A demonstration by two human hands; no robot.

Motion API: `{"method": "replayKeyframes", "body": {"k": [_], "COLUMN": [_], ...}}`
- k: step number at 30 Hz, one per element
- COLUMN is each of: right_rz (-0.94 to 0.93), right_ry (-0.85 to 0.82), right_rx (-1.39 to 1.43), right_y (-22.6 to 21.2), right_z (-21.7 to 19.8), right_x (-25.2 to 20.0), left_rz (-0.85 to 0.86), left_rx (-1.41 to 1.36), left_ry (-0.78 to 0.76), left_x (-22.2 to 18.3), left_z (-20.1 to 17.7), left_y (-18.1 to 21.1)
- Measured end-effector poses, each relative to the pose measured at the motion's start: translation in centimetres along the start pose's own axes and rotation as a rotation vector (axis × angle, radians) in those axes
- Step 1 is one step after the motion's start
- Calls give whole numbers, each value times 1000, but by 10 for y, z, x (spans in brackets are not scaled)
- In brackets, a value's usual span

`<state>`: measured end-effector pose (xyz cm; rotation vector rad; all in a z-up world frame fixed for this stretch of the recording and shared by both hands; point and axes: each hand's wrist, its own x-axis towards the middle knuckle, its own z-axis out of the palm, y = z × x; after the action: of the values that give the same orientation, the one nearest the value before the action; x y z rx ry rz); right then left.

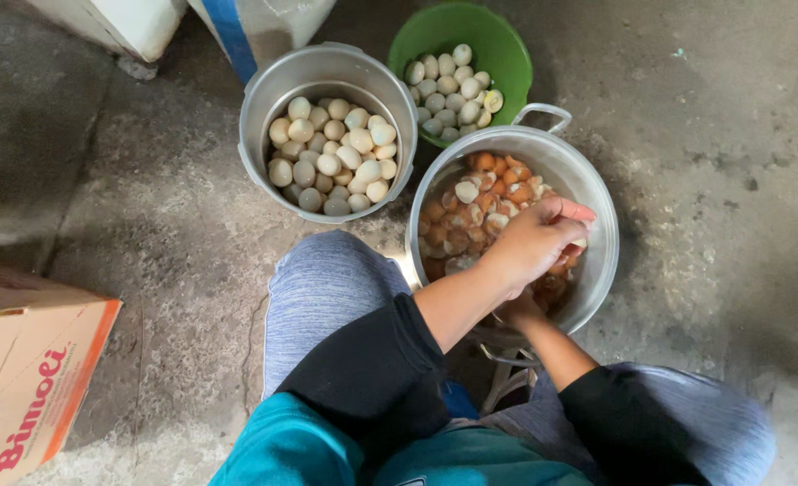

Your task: The person peels boiled eggs by hand, removing the shells and placing the peeled eggs into a metal bucket. The shells are discarded into a pot of water.

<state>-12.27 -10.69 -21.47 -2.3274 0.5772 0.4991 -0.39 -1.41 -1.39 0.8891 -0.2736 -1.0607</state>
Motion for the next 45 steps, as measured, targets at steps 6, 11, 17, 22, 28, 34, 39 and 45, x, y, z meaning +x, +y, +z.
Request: {"method": "replayKeyframes", "body": {"k": [6,11,17,22,28,34,39,45], "right_rz": [-111,143,52,12,104,-467,-410,-284], "right_ry": [-82,178,-85,44,196,528,524,732], "right_rx": [-74,138,172,-27,165,544,819,557], "right_y": [3,5,11,1,-57,-113,-124,-118], "right_z": [-19,-25,-10,-7,-57,-145,-165,-171], "right_x": [-10,-18,-19,-27,-57,-120,-151,-148], "left_rz": [-20,-35,-1,-4,42,255,-170,320], "left_rx": [-33,14,31,34,105,492,35,701], "left_ry": [-21,18,20,19,85,103,-128,-152], "left_x": [2,-3,-14,-16,-9,-20,-40,-56], "left_z": [2,-2,-9,-14,-23,-23,-9,14], "left_y": [3,17,35,34,19,12,33,45]}}
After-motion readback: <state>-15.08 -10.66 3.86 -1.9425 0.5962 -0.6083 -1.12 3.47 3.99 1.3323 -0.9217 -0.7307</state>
